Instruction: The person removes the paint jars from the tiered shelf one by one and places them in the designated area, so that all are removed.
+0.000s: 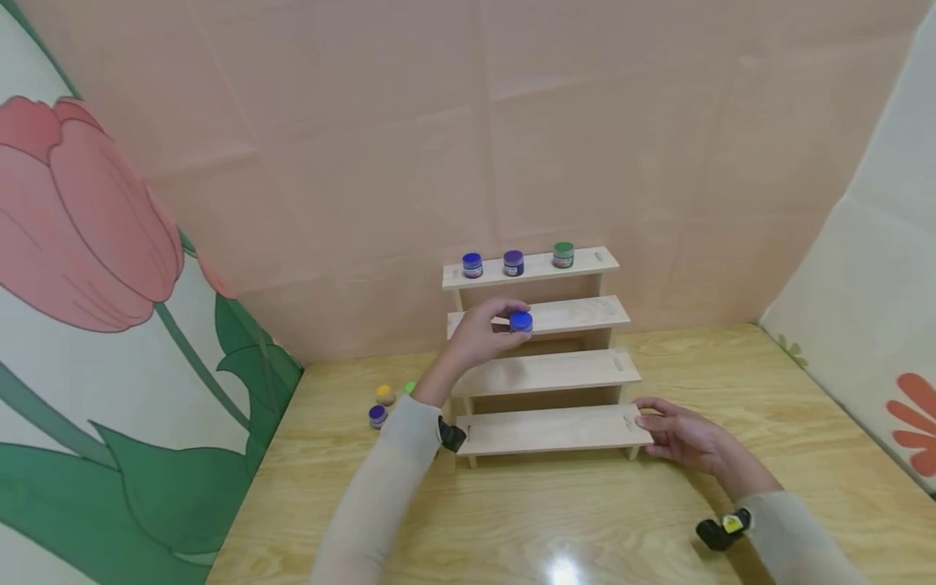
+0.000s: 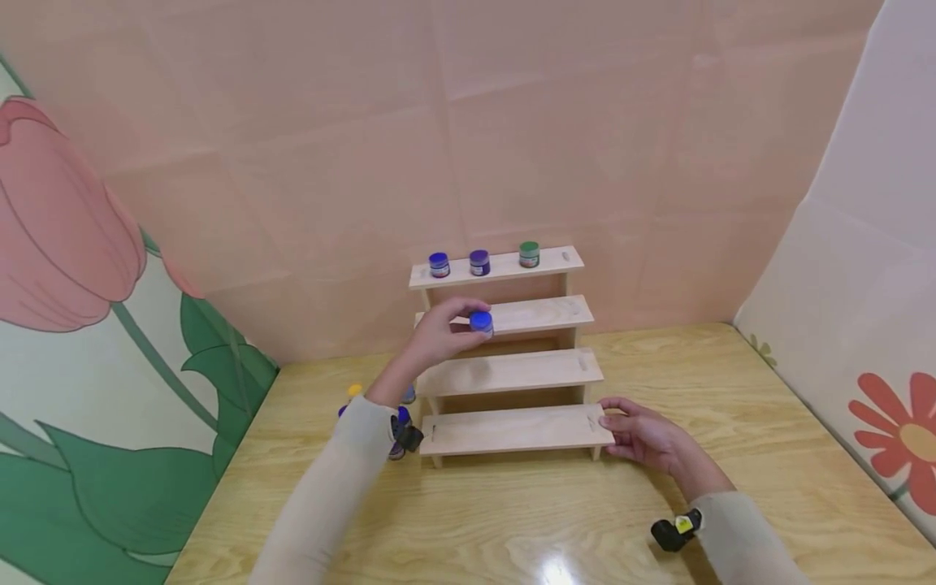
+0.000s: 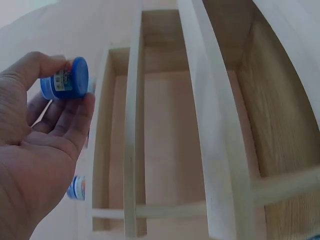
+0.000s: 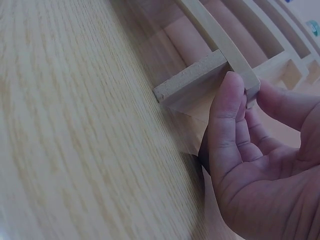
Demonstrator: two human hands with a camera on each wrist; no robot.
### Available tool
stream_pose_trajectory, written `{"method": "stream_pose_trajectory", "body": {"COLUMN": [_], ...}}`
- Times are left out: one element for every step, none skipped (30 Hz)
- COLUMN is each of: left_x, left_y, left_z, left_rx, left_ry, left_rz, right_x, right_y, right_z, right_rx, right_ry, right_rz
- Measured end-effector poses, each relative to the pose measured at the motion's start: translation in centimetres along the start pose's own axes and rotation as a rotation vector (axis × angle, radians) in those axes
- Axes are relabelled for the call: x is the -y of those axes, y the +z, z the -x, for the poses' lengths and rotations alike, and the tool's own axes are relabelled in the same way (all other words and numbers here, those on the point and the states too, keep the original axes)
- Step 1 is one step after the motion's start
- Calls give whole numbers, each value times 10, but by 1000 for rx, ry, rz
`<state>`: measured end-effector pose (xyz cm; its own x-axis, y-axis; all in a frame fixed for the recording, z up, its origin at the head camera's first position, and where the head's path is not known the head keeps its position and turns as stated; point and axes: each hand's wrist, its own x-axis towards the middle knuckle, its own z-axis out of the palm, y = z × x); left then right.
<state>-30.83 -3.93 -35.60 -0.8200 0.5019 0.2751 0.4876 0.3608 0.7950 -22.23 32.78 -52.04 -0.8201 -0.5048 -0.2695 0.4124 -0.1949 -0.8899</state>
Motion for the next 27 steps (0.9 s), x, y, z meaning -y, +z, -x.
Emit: {"method": "stream_pose_trajectory", "body": {"left_x": [1, 2, 3, 4, 6, 7, 8, 9, 10, 11, 12, 13, 14, 15, 17, 19, 22, 25, 28, 31, 34, 36, 38, 40, 41, 43, 44], "left_y": [-2, -3, -5, -7, -8, -10, -12, -14, -16, -19, -21, -23, -26, -28, -30, -32, -34, -36, -38, -40, -42, -44, -46, -48, -50, -52, -54], "left_z": [2, 5, 7, 10, 12, 14, 17, 19, 22, 25, 28, 31, 34, 37, 40, 43, 45, 48, 50, 53, 56, 59, 62, 65, 68, 71, 75], "left_rx": [-3, -8, -14, -19, -25, -27, -31, -33, -35, -35, -34, -33, -34, -33, -33, -34, -35, -36, -37, -39, -42, -44, -47, -48, -51, -53, -52], "left_ry": [-3, -2, -1, 3, 9, 16, 24, 28, 27, 26, 22, 17, 8, 0, -6, -9, -9, -9, -8, -5, -5, -7, -10, -17, -22, -29, -34], "left_rz": [9, 18, 26, 32, 37, 37, 34, 34, 28, 23, 19, 13, 13, 6, 1, -6, -14, -21, -23, -31, -33, -31, -29, -24, -21, -22, -17], "right_x": [0, 0, 0, 0, 0, 0, 0, 0, 0, 0, 0, 0, 0, 0, 0, 0, 0, 0, -1, -1, -1, -1, -1, -1, -1, -1, -1], "right_y": [0, -1, -1, -2, -2, -3, -3, -3, -3, -3, -3, -3, -3, -3, -3, -3, -3, -3, -3, -3, -3, -3, -3, -3, -3, -3, -3], "right_z": [0, 0, 0, 0, 1, 1, 1, 1, 1, 1, 0, 0, 0, 0, 0, 0, 0, 0, 0, 0, -1, -1, -1, -1, -1, -1, -1], "right_rx": [1, 4, 8, 11, 14, 17, 20, 23, 26, 28, 30, 31, 31, 31, 32, 32, 31, 31, 31, 31, 33, 33, 37, 39, 43, 46, 49], "right_ry": [-1, -2, -3, -6, -7, -8, -8, -7, -8, -8, -8, -8, -9, -8, -10, -9, -9, -8, -8, -8, -9, -9, -10, -9, -9, -9, -9], "right_rz": [-2, -5, -9, -10, -11, -14, -17, -19, -20, -20, -21, -22, -21, -20, -18, -18, -18, -19, -19, -20, -22, -24, -27, -28, -30, -30, -30]}}
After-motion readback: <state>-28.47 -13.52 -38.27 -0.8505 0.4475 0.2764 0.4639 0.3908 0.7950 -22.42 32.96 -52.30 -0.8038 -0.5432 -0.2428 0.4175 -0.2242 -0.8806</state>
